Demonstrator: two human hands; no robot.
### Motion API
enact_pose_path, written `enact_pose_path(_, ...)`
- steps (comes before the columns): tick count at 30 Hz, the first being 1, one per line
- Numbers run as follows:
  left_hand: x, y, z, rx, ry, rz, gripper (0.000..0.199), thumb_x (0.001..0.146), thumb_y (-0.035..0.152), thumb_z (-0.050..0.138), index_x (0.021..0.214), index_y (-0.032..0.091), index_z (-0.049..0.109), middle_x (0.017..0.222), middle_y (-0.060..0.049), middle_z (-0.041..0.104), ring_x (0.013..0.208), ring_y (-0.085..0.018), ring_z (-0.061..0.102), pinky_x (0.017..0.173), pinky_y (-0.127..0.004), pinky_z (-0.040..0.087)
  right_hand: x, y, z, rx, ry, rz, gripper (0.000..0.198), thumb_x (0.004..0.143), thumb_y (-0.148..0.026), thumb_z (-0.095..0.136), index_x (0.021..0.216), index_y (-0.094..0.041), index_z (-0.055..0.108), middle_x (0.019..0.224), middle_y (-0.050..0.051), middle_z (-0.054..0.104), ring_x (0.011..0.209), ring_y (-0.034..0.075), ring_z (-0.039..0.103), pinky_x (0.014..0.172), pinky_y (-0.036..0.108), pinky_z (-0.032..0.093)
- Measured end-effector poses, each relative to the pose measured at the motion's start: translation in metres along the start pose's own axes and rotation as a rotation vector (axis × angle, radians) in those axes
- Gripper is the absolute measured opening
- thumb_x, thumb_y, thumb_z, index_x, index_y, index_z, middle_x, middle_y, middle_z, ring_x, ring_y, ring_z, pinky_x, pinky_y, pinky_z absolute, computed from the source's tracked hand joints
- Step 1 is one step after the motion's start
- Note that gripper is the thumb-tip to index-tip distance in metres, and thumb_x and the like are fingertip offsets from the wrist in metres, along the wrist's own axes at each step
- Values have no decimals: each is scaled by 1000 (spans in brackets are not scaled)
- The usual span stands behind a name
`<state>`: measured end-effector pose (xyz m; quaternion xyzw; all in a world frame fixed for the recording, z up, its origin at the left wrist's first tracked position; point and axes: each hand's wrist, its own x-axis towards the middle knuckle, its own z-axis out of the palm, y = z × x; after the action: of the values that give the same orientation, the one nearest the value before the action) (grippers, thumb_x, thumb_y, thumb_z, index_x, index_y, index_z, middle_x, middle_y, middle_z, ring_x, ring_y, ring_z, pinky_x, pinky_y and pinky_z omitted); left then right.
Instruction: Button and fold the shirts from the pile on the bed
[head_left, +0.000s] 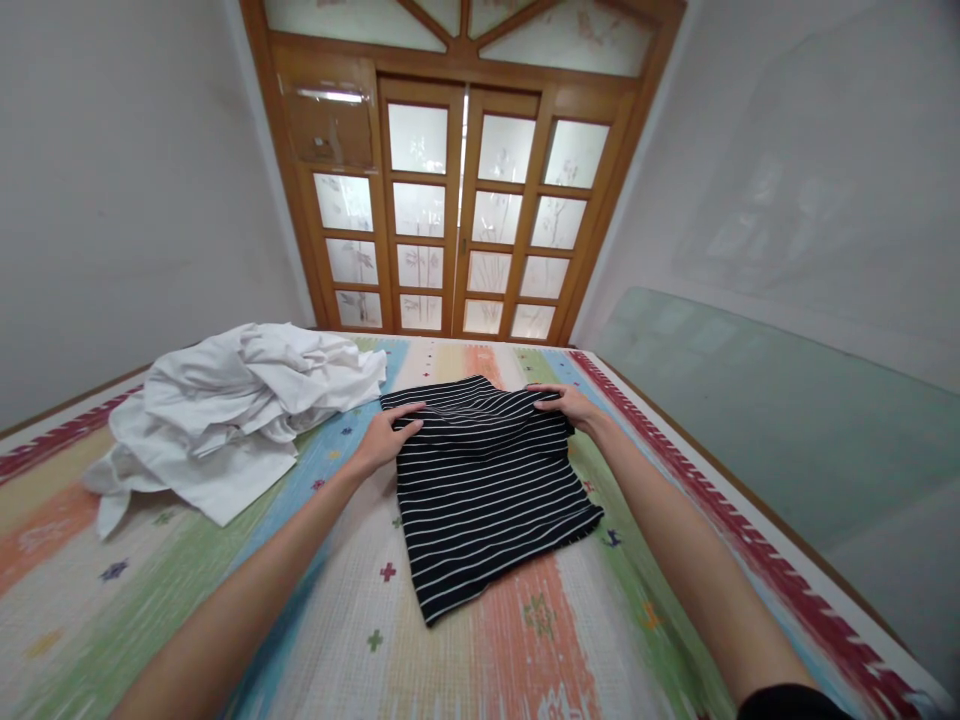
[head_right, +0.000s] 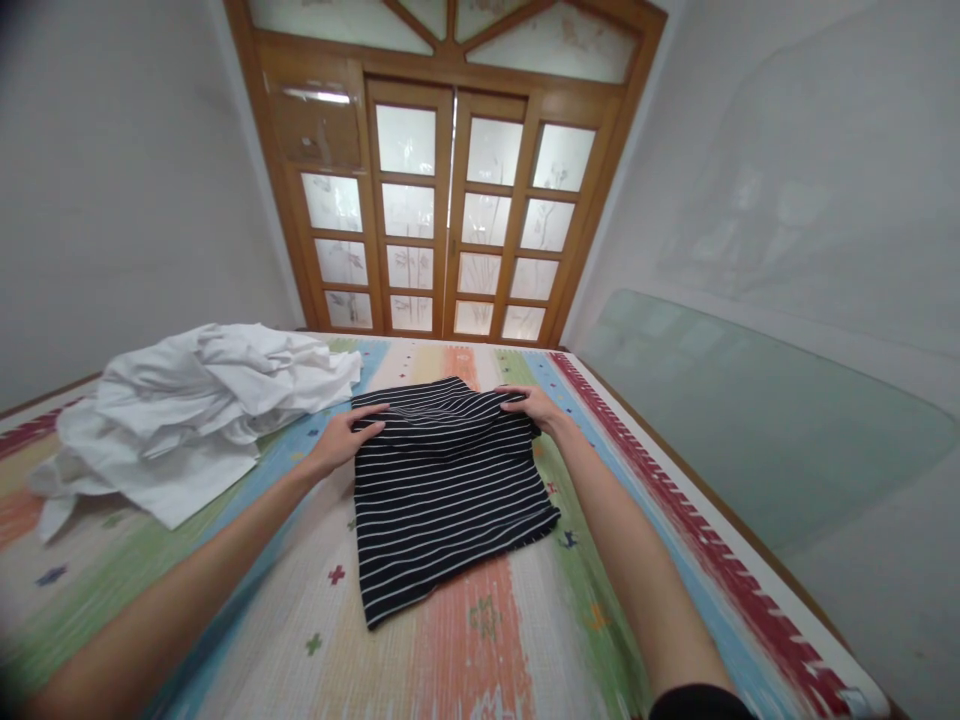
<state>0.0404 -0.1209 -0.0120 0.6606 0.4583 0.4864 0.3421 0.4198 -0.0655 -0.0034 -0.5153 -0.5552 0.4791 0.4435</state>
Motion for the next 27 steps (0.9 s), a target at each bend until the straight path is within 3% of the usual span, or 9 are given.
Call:
enact_pose_path(2, 4, 9, -5, 3, -14, -57, 36, 66, 39, 77, 97, 22, 77, 107, -5, 75, 112, -29, 64, 107, -42, 42, -3, -8, -3, 16, 11, -13, 43, 56, -14, 86, 98, -23, 77, 95, 3, 77, 84, 20, 71, 85, 34, 58)
enact_pose_path(5, 11, 18, -12, 8, -7, -111, 46, 61, 42, 81, 100, 19, 77, 100, -7, 77, 101, -29, 68, 98, -41, 49, -10, -20, -6, 34, 14, -35, 50, 56, -19, 88, 104, -22, 75, 94, 4, 76, 85, 22, 71, 86, 36, 58)
enact_pose_path(10, 23, 23, -17, 108, 65, -42, 46, 60, 40, 82, 99, 16, 77, 97, -9, 77, 96, -28, 70, 91, -38, 52, -22, -36, -9, -108, 104, -157, 58, 56, -26, 88, 111, -20, 73, 93, 4, 76, 87, 23, 71, 87, 38, 56)
enact_pose_path(16, 34, 24, -16, 248, 119, -69, 31, 60, 31, 82, 87, 18, 78, 80, -5, 77, 83, -26, 70, 83, -37, 53, -20, -36, -10, -441, 322, -238, 32, 62, -29, 82, 91, -16, 77, 83, 6, 74, 85, 26, 70, 83, 37, 55)
enact_pose_path(22, 33, 21, -7, 235, 221, -78, 27, 65, 33, 80, 88, 20, 78, 87, -6, 73, 96, -27, 65, 96, -41, 48, -14, -23, -4, -581, 511, -317, 29, 66, -33, 79, 91, -19, 77, 97, 8, 69, 106, 30, 59, 99, 45, 45)
enact_pose_path(27, 29, 28, -6, 381, 348, 34, 22, 62, 33, 82, 78, 20, 76, 114, -9, 62, 119, -30, 54, 108, -41, 40, -23, -28, 1, -636, 661, -482, 20, 67, -31, 81, 85, -23, 76, 113, 11, 62, 125, 34, 41, 111, 51, 31)
